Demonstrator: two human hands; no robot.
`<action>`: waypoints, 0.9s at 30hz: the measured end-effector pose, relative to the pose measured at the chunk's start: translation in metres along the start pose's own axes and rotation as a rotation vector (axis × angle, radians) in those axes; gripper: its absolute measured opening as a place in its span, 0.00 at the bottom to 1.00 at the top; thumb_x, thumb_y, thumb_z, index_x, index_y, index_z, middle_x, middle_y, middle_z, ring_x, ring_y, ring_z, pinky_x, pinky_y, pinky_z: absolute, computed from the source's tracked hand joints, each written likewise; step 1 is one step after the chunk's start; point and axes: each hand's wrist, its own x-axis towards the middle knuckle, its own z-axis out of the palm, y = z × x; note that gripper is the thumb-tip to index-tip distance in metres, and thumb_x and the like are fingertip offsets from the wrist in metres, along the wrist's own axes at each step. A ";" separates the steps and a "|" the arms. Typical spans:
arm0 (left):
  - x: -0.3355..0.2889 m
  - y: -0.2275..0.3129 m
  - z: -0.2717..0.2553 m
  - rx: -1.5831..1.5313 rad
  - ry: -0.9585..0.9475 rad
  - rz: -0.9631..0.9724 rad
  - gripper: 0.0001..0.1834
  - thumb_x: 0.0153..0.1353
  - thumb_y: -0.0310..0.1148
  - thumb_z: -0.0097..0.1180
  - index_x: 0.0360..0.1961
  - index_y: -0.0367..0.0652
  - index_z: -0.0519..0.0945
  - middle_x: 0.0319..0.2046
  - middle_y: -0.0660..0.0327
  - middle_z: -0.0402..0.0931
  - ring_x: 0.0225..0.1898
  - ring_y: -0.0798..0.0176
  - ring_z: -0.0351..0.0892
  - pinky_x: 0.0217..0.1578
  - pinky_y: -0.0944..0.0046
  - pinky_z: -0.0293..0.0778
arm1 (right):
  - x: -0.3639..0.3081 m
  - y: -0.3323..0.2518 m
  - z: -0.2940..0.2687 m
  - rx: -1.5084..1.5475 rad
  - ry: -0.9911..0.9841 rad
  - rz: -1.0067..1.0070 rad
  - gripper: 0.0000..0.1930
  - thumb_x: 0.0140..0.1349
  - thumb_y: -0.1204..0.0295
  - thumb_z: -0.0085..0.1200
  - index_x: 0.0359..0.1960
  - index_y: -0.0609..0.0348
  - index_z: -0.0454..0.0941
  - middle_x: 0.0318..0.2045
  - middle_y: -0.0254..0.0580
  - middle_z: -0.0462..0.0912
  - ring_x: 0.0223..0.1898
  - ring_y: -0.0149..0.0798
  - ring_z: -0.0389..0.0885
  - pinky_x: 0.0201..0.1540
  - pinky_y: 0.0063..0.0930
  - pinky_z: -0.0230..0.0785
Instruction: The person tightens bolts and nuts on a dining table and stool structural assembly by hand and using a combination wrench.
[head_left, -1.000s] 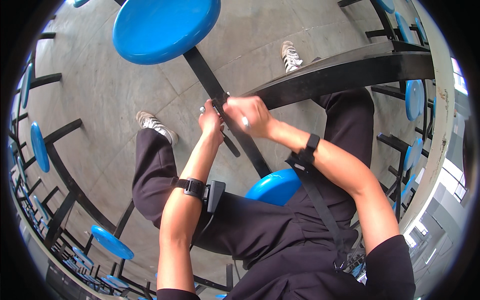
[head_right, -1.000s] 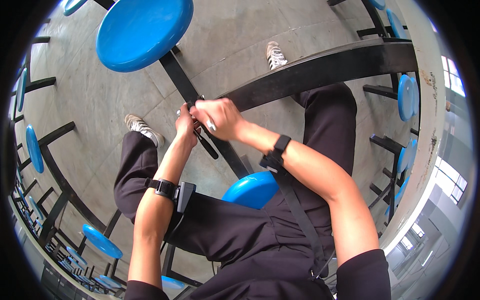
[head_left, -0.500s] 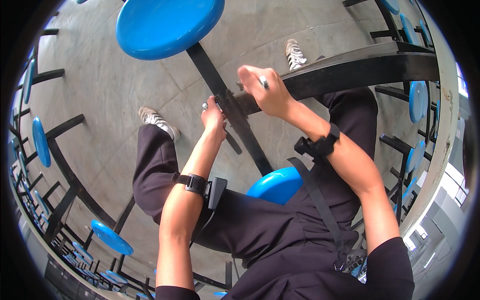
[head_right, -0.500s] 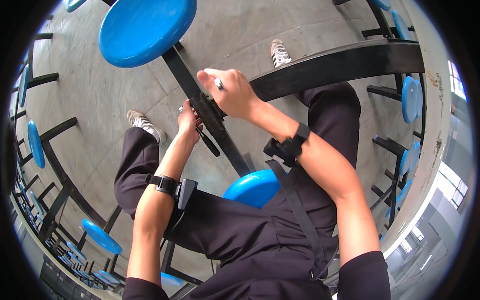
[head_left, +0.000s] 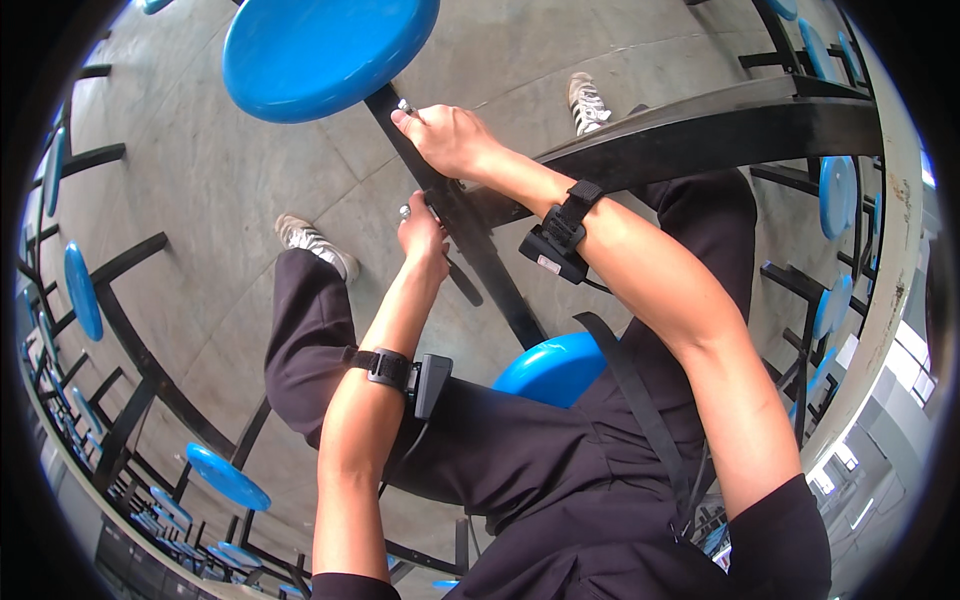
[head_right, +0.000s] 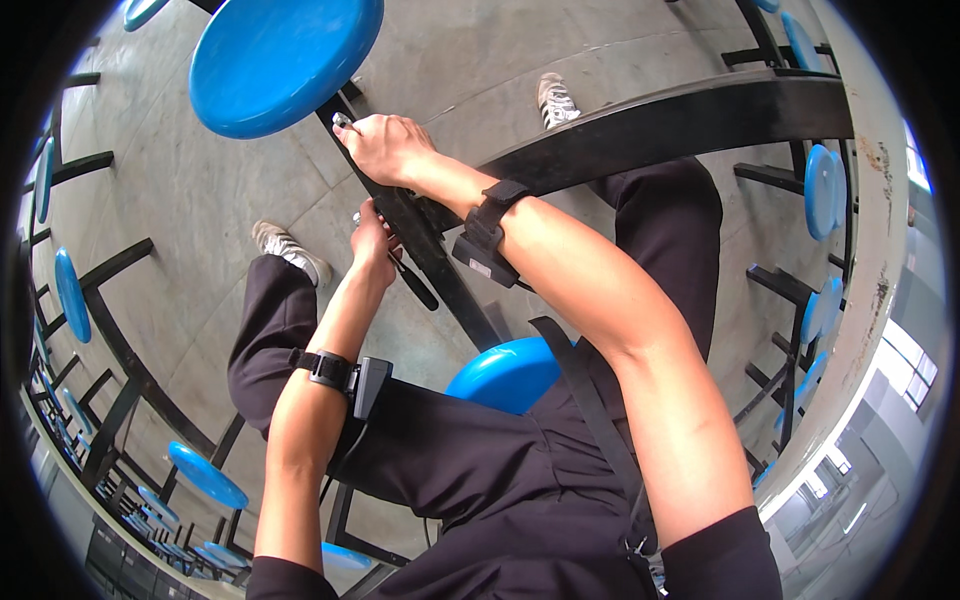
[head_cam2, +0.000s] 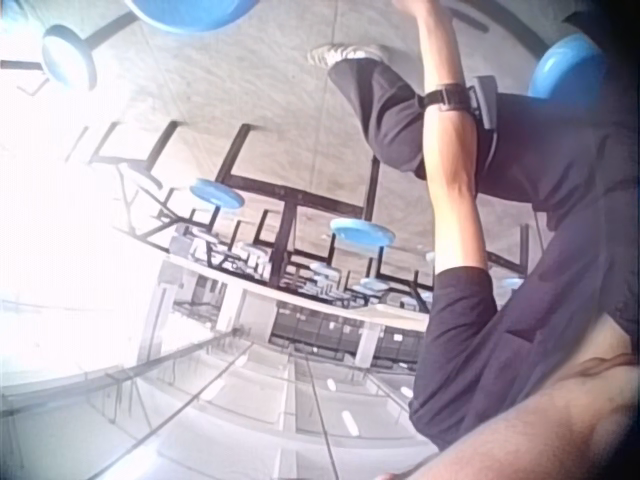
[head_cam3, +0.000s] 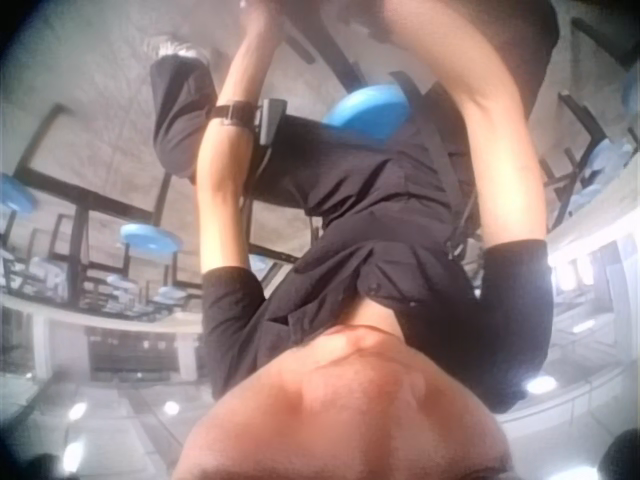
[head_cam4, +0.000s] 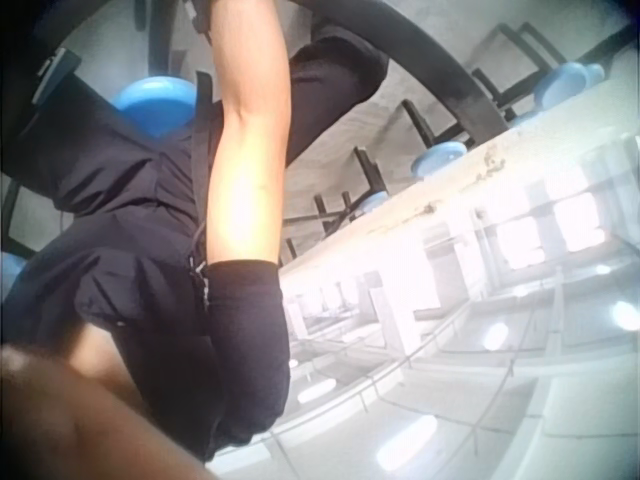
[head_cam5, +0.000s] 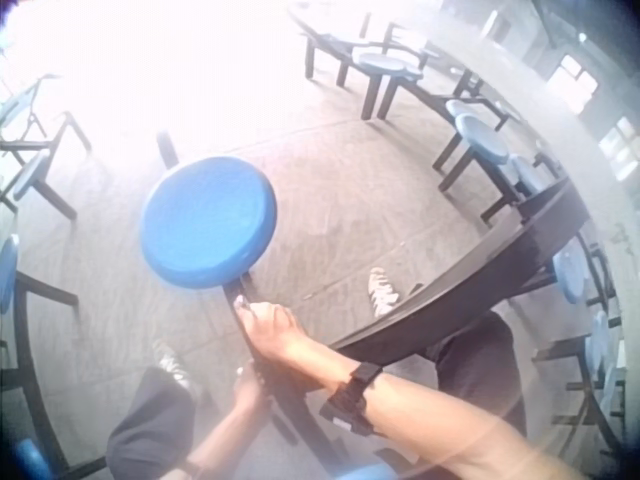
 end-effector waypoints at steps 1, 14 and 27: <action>0.000 0.000 0.001 -0.002 0.001 -0.002 0.20 0.60 0.55 0.44 0.25 0.51 0.71 0.17 0.72 0.66 0.16 0.73 0.62 0.19 0.69 0.53 | 0.003 0.004 0.002 -0.005 0.032 -0.024 0.23 0.65 0.52 0.38 0.32 0.58 0.78 0.36 0.60 0.79 0.43 0.62 0.76 0.47 0.49 0.67; 0.003 -0.001 0.001 -0.037 0.017 0.008 0.22 0.61 0.54 0.46 0.36 0.44 0.74 0.22 0.64 0.72 0.19 0.69 0.68 0.16 0.66 0.51 | -0.103 0.070 0.022 -0.006 0.158 -0.747 0.16 0.65 0.61 0.48 0.23 0.58 0.67 0.19 0.46 0.70 0.22 0.53 0.73 0.23 0.42 0.63; -0.006 0.001 -0.019 0.148 -0.043 0.120 0.26 0.60 0.58 0.47 0.42 0.45 0.70 0.32 0.66 0.73 0.32 0.70 0.71 0.29 0.66 0.58 | -0.091 0.043 -0.048 -0.078 0.186 -0.664 0.19 0.67 0.59 0.44 0.23 0.60 0.68 0.17 0.48 0.69 0.20 0.54 0.70 0.22 0.39 0.61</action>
